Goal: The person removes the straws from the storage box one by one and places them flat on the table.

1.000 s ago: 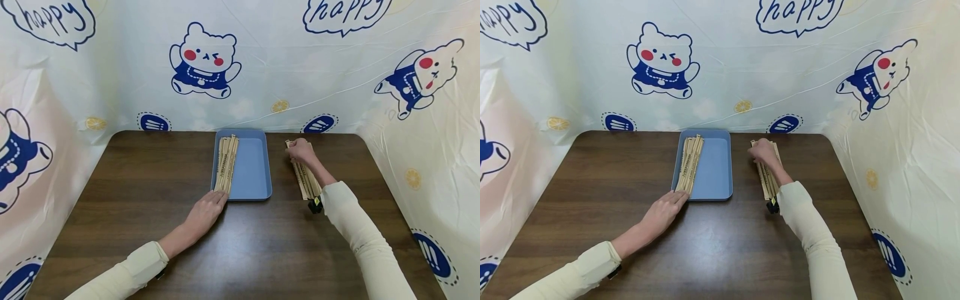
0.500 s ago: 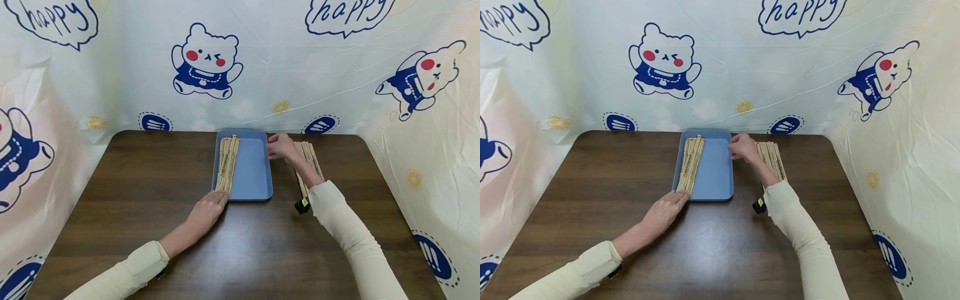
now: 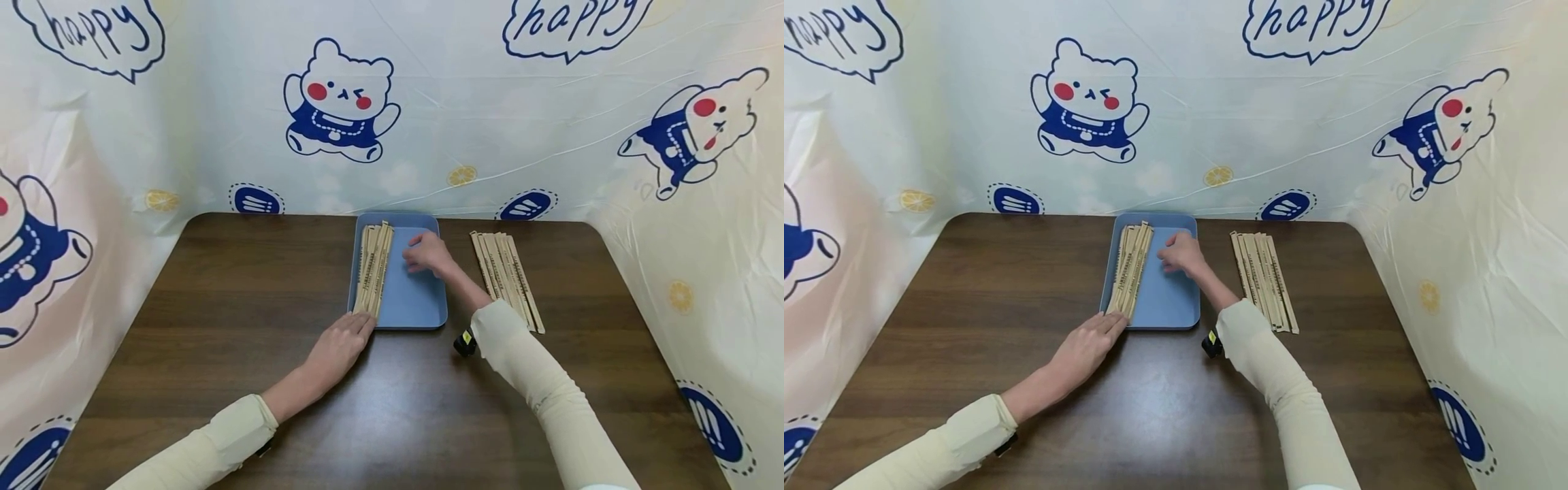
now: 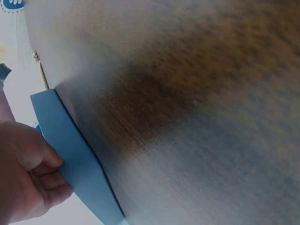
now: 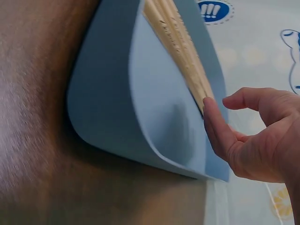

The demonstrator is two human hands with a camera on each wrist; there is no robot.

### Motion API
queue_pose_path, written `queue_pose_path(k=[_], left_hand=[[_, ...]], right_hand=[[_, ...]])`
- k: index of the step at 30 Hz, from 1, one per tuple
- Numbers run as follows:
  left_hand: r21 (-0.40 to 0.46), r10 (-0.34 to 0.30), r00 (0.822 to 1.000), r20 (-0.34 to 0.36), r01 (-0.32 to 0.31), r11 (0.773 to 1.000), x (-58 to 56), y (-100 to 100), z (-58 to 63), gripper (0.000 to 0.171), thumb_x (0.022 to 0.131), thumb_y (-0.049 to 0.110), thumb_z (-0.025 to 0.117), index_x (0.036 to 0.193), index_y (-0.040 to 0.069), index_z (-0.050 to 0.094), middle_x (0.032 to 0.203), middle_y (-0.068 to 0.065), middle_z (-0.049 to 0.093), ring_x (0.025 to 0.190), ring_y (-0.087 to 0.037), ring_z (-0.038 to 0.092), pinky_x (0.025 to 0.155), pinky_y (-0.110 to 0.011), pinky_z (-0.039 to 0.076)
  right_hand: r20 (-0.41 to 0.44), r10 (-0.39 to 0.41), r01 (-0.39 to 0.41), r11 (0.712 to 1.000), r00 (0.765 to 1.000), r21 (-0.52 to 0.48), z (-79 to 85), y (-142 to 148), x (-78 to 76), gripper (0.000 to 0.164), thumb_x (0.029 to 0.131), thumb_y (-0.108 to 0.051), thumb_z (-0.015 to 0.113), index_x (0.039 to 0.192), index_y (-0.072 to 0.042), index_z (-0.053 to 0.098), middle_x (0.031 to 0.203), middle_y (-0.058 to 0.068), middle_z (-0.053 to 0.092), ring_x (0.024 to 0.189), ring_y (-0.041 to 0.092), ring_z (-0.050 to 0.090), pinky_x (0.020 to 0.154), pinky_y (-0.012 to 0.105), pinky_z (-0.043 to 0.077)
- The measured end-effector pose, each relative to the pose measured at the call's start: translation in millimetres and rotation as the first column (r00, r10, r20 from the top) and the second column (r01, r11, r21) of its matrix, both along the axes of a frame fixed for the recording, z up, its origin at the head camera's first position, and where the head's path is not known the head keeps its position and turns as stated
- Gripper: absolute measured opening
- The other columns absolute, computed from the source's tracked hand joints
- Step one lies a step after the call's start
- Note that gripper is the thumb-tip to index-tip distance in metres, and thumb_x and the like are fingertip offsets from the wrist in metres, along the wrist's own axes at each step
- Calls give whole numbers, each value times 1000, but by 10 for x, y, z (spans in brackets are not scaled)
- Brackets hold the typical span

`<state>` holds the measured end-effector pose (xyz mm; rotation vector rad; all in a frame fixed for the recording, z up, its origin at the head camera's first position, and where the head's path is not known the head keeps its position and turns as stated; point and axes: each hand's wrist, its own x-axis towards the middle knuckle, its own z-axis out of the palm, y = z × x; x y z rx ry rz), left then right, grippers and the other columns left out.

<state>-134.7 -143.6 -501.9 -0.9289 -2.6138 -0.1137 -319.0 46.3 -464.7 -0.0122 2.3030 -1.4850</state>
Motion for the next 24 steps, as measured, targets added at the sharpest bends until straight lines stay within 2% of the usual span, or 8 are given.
queue_pose_path(k=[7, 12, 14, 16, 18, 20, 24], left_hand=[[-23, 11, 1000, 13, -10, 1000, 3, 10, 11, 34, 80, -6, 64, 114, -4, 61, 114, -17, 60, 108, -28, 56, 94, -39, 43], [-28, 13, 1000, 10, -12, 1000, -1, 10, 24, 33, 80, -6, 64, 114, -4, 61, 113, -17, 60, 108, -27, 56, 94, -39, 43], [-31, 13, 1000, 13, -13, 999, 0, 9, 26, 34, 80, -6, 64, 114, -4, 61, 114, -17, 60, 107, -27, 56, 94, -39, 43], [-32, 15, 1000, 16, -14, 999, 1, 9, 26, 34, 80, -6, 65, 114, -3, 61, 114, -17, 60, 108, -27, 56, 93, -39, 43], [-35, 16, 1000, 20, -16, 999, 2, 8, 24, 35, 80, -6, 65, 115, -3, 61, 114, -17, 60, 108, -27, 56, 94, -39, 43], [-36, 18, 1000, 23, -17, 999, 4, 6, 22, 35, 80, -6, 65, 115, -3, 61, 114, -17, 60, 108, -27, 56, 94, -39, 43], [-37, 19, 1000, 25, -18, 999, 5, 6, 19, 35, 80, -6, 66, 115, -3, 61, 114, -17, 60, 108, -27, 56, 94, -39, 43]], right_hand=[[3, 13, -13, 999, 1000, -32, -148, -129, 28, 33, 80, 0, 61, 109, 10, 49, 85, 21, 61, 75, 33, 66, 62, 36, 56], [-14, -9, 9, 1000, 1000, 14, -183, -219, 21, 32, 78, 1, 62, 107, 8, 49, 88, 19, 58, 68, 29, 67, 59, 32, 56], [-37, -12, 14, 998, 999, 60, -189, -252, 17, 23, 77, 0, 61, 97, 5, 49, 81, 12, 53, 64, 26, 67, 58, 31, 56], [-66, -2, 9, 995, 998, 100, -194, -281, 12, 15, 76, 1, 59, 79, -1, 44, 69, 4, 42, 62, 26, 67, 56, 32, 56], [-94, 16, -3, 991, 995, 132, -201, -302, 6, 27, 75, 1, 58, 66, -8, 34, 59, -1, 30, 59, 26, 66, 54, 35, 55], [-111, 33, -15, 987, 993, 159, -208, -320, 0, 39, 75, 0, 58, 60, -13, 24, 53, -4, 21, 58, 27, 66, 53, 37, 54], [-124, 44, -21, 983, 991, 181, -220, -348, -15, 47, 76, -3, 62, 54, -15, 22, 46, -6, 17, 56, 29, 65, 52, 38, 54]])
